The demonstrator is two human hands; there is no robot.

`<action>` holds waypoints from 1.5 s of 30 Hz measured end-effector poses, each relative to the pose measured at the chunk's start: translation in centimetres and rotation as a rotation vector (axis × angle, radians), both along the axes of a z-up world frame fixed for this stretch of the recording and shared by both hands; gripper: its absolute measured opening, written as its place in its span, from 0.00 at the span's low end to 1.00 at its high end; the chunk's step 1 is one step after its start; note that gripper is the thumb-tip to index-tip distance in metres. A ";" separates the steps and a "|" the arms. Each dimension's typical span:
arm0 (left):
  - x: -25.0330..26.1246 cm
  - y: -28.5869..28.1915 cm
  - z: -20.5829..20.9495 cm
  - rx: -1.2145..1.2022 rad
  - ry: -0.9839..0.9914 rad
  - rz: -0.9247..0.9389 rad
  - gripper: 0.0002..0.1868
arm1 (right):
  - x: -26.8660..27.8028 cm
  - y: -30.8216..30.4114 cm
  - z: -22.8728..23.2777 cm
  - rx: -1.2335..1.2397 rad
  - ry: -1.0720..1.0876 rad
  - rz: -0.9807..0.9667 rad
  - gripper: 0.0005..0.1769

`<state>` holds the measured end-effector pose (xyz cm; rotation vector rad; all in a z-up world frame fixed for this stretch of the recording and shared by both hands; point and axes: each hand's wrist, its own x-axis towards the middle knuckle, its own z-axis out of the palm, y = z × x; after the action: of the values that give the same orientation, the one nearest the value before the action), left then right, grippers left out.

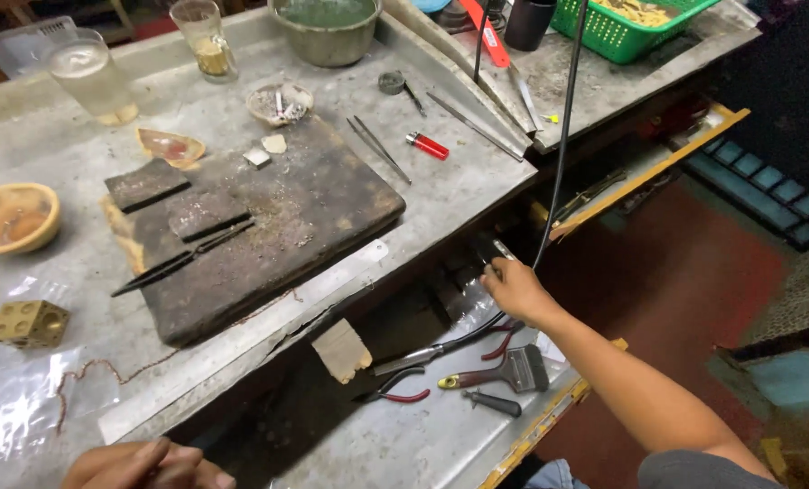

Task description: Measuring a metal chain against a ruler and cutting it to length using a jeweler's saw at a workbench.

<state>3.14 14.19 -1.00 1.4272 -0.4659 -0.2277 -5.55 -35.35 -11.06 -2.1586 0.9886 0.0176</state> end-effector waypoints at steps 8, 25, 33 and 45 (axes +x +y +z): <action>-4.8 -5.4 5.5 0.196 -0.371 0.447 0.10 | -2.3 -1.6 0.8 -0.322 0.153 0.363 0.10; -5.7 -7.7 8.4 -0.034 -0.319 0.523 0.08 | -2.0 6.9 -5.8 -0.587 0.240 1.013 0.30; -5.9 -7.6 8.3 0.017 -0.313 0.578 0.07 | -0.4 5.2 -9.5 -0.611 0.195 0.875 0.17; -9.3 -9.8 6.1 0.339 -0.541 0.256 0.09 | -1.2 1.4 -14.2 -0.808 -0.239 0.751 0.16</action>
<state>-6.16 4.36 5.06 1.8682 -0.6989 0.3106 -6.75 -33.96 -25.22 -3.0553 -0.0419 -0.3213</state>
